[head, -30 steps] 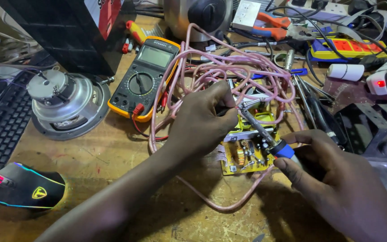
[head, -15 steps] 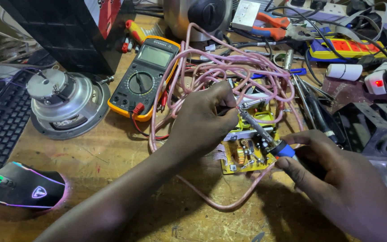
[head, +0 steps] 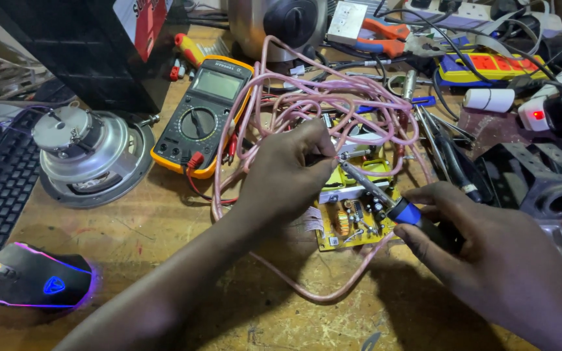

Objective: Soldering wires and components onto a circuit board on a cluttered workbench.

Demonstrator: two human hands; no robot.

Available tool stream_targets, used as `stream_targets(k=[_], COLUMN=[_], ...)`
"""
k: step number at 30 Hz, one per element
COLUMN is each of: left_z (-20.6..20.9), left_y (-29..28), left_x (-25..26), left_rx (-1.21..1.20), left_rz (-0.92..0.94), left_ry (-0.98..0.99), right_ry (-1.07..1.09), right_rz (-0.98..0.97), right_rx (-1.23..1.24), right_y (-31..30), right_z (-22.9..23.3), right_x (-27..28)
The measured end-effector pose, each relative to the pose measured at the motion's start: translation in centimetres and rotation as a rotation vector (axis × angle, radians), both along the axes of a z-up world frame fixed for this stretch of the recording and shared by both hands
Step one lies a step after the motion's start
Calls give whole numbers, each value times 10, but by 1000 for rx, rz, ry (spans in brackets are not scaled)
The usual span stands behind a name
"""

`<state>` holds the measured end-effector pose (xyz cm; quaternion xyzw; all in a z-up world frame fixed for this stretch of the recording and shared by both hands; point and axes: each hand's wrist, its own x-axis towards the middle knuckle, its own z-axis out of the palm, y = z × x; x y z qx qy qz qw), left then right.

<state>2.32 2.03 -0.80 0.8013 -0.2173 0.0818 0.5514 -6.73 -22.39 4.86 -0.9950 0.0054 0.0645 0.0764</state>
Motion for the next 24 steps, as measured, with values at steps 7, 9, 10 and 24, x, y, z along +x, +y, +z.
stream_targets(k=[7,9,10,24], left_z=[5,4,5,8], left_y=[2,3,3,4], left_x=[0,2,2,-1], left_rx=[-15,-20,-17,-45], left_rz=[-53,-42,-45,-76], left_ry=[30,-39,-39,-64], right_ry=[110,172,172,188], right_rz=[-101,-124,-126,-142], right_rx=[-44,-132,-129,-46], right_y=[6,8,9,8], right_z=[12,16,16,15], right_x=[2,3,3,2])
